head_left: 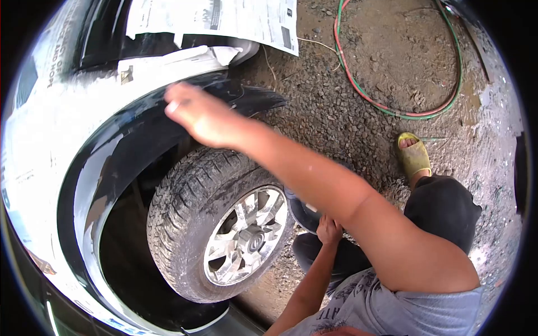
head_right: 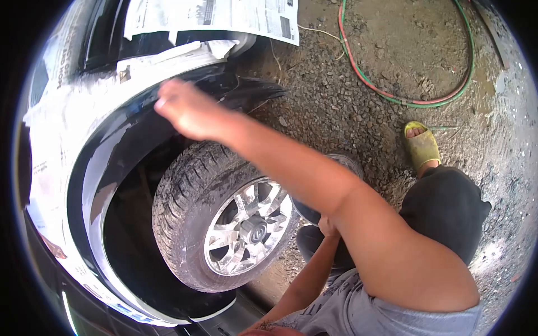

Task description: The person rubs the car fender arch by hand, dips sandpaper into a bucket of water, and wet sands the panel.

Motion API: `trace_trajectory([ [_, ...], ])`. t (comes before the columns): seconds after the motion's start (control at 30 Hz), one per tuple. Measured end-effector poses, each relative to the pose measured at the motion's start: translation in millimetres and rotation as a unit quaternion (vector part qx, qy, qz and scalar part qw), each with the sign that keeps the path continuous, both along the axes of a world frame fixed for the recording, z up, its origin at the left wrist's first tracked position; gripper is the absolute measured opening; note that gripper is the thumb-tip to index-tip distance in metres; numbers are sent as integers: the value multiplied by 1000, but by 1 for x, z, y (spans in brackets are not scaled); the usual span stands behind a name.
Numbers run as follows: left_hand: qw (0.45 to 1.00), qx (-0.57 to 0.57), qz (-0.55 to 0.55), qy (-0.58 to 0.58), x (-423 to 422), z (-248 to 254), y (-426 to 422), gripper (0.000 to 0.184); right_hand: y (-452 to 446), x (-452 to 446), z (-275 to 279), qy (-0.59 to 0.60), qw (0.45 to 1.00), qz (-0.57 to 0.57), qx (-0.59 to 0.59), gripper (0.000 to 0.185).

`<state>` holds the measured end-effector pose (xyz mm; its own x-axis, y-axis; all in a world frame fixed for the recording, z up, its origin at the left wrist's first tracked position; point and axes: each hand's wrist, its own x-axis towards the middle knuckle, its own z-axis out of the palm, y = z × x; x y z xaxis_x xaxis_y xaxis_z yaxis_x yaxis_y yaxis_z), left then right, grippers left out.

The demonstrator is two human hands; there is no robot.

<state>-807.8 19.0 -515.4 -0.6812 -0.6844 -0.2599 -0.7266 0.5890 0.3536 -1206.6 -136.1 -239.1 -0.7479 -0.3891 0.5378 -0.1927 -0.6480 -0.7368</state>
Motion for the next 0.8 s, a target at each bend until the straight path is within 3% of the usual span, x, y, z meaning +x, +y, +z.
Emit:
trace_trajectory([
  [0.07, 986, 22, -55, -155, 1, 3, -4, 41, -17, 30, 13, 9, 992, -126, -4, 46],
  [0.1, 970, 31, -85, -228, -2, 5, -7, 42, -15, 24, 5, 7, 993, -116, 16, 47],
  [0.17, 983, -7, -114, -141, -2, 1, -9, 42, -7, -6, -18, -55, 995, -37, 79, 48],
  [0.27, 986, -5, -112, -125, 0, -3, -5, 42, -34, -22, -28, -112, 975, -93, 165, 44],
  [0.37, 986, 3, -112, -126, 2, -6, -3, 42, -20, 1, 31, -112, 965, -1, 235, 66],
  [0.4, 985, 4, -112, -129, 4, -5, -6, 42, -9, 28, 51, -172, 970, 2, 171, 72],
  [0.43, 985, 5, -111, -132, 6, -5, -5, 42, -41, 40, 48, -161, 945, -204, 196, 65],
  [0.47, 985, 2, -113, -131, 7, -4, -4, 42, -72, 52, 42, -137, 880, -402, 212, 60],
  [0.53, 985, -2, -112, -132, 9, -1, -3, 41, -38, 9, 11, -197, 949, -90, 230, 64],
  [0.57, 985, -3, -112, -132, 7, -1, -1, 41, -19, -17, -3, -272, 940, 25, 203, 69],
  [0.6, 985, -3, -112, -132, 6, 0, 1, 41, -49, -27, -21, -319, 919, -46, 227, 68],
  [0.7, 984, -1, -117, -131, 3, -3, -1, 41, -18, -14, 21, -236, 944, 61, 223, 71],
  [0.8, 984, 3, -116, -136, 8, -3, -1, 41, -9, 28, 44, -217, 962, 52, 158, 76],
])
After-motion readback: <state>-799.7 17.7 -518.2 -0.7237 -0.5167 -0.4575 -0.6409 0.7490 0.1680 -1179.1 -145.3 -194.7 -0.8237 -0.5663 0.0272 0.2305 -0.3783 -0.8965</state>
